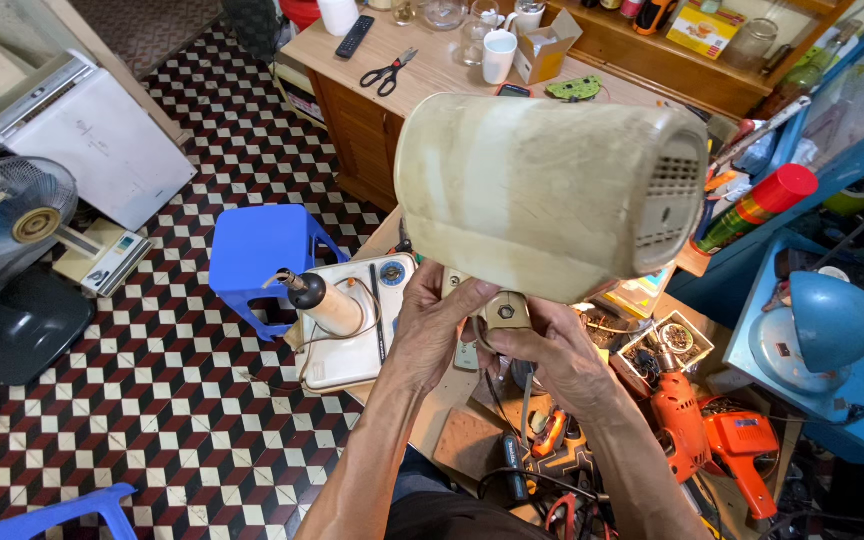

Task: The person uses a power drill to remove screws from a beige plastic housing, then manipulates small internal components and wires with their hands. They reassemble the housing and attach a cylindrical nozzle to a white base unit on the workbench.

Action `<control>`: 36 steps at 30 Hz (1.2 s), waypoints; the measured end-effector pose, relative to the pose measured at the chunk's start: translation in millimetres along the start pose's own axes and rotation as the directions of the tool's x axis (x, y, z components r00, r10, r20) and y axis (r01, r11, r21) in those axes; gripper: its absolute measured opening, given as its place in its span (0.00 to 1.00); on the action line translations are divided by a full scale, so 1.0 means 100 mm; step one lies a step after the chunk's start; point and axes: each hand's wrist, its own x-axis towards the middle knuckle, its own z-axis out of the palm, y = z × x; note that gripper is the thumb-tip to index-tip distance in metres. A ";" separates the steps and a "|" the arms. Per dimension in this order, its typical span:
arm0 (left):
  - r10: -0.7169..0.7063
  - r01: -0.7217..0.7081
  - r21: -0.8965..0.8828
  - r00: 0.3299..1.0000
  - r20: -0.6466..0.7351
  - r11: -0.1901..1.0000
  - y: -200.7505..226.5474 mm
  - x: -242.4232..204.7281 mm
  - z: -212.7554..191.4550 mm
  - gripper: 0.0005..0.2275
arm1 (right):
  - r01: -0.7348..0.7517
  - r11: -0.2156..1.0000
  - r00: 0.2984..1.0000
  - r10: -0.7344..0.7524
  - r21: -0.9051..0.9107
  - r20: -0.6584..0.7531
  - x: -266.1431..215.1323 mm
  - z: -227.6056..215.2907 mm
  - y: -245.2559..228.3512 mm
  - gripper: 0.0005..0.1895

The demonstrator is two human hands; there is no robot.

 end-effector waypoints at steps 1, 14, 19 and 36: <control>0.006 -0.006 0.015 1.000 -0.007 1.000 -0.03 0.01 -0.02 0.20 | -0.016 0.999 1.000 0.015 -0.031 -0.019 0.00 0.01 0.00 0.22; -0.013 0.002 0.192 0.998 0.060 0.981 -0.38 0.12 -0.64 0.15 | 0.096 0.957 0.971 -0.151 -0.273 -0.188 -0.11 0.32 0.01 0.16; -0.069 0.062 0.519 0.998 -0.006 0.853 -0.21 0.14 -0.73 0.19 | 0.131 0.918 0.936 -0.239 -0.373 -0.259 -0.10 0.52 -0.03 0.18; -0.042 0.042 -0.049 0.999 -0.014 0.998 0.39 0.02 -0.31 0.16 | 0.250 0.964 0.933 -0.265 -0.093 -0.243 0.01 0.80 0.00 0.19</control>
